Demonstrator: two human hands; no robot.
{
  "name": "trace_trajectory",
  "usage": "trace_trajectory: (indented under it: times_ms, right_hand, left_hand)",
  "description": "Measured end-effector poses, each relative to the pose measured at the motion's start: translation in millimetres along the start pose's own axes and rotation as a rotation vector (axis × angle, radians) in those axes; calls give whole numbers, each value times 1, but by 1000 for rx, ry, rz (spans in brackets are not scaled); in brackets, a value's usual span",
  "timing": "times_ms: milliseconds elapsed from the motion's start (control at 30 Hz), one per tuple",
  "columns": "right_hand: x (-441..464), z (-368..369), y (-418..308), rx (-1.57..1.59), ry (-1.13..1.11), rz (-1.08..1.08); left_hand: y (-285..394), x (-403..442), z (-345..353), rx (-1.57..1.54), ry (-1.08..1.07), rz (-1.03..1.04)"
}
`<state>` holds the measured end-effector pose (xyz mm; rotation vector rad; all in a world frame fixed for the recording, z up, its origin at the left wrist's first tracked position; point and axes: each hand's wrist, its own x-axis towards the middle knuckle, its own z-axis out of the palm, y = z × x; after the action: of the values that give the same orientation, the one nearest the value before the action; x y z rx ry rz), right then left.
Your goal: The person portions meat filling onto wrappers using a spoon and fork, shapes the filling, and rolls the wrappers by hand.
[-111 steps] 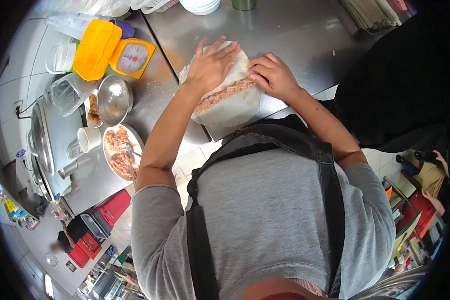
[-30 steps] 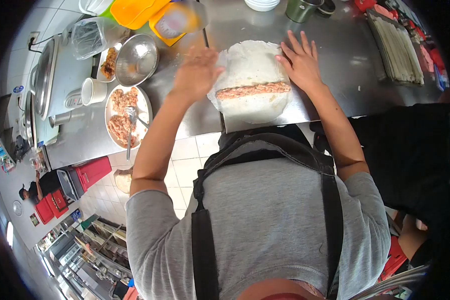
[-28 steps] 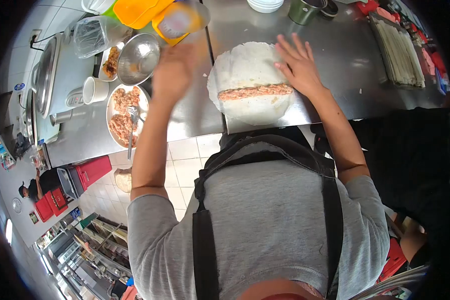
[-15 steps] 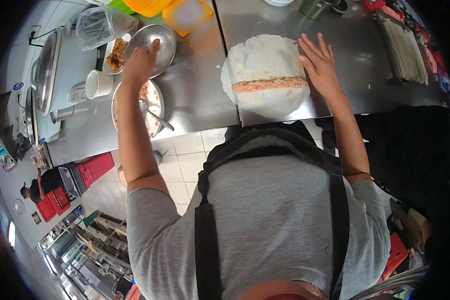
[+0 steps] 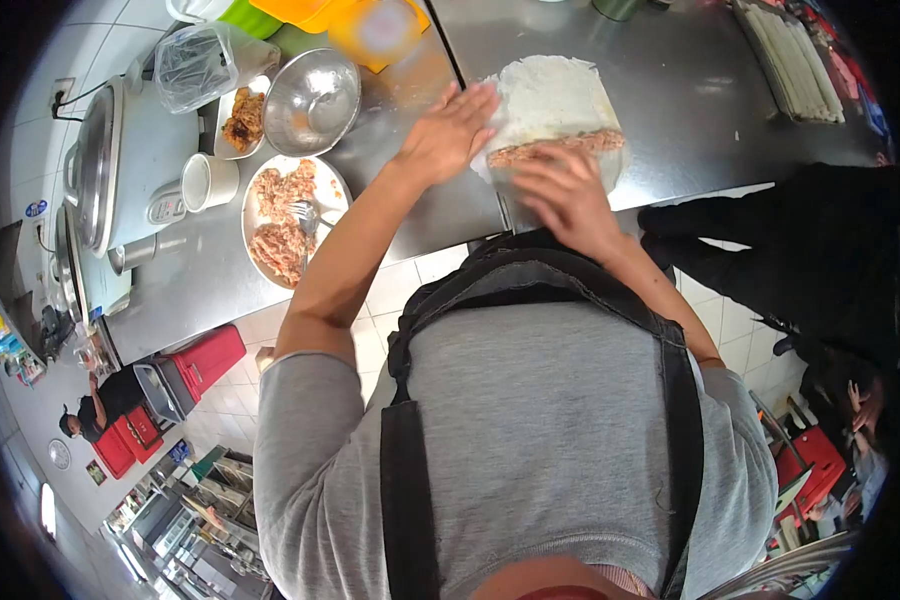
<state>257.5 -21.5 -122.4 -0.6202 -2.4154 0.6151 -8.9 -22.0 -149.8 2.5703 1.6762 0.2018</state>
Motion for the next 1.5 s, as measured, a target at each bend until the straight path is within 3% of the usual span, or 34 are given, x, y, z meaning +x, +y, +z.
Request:
trace_trajectory:
  times_ms: [67, 200, 300, 400, 500, 600, 700, 900, 1000, 1100, 1300, 1500]
  right_hand:
    - [-4, 10, -15, 0, -89, -49]
    - [-14, 21, -23, 14, -11, -15]
    - [-24, 17, -22, 1, -6, 48]
    - [-24, 16, -24, -22, -7, 47]
    - [-21, 20, -27, -14, 1, 58]
    - [-23, 29, -26, 4, 19, 49]
    - [-23, 29, -25, 22, 4, 49]
    - [-15, 39, -26, 26, -36, -32]
    - [-13, 47, -28, 62, -69, -111]
    - [-12, 53, -29, 48, -62, -125]
    - [-12, 54, -32, 44, -43, -129]
    - [-12, 54, -35, 30, -54, -169]
  left_hand:
    - [-1, -1, 3, 0, 31, 27]
    - [-4, -38, -7, -10, 62, 120]
    - [-3, -15, -40, -336, -185, -309]
    - [-6, 22, -25, -390, 149, -507]
    - [-8, 35, -8, -116, 120, -474]
    - [-10, 43, -11, -261, -118, -610]
    - [-13, 42, -10, -330, -130, -613]
    - [4, 29, -15, -367, 69, -648]
    - [7, 27, -15, -305, -105, -735]
    - [10, 31, -14, -289, -39, -720]
    - [3, 41, -17, -350, -141, -711]
    - [9, 41, -16, -418, -101, -679]
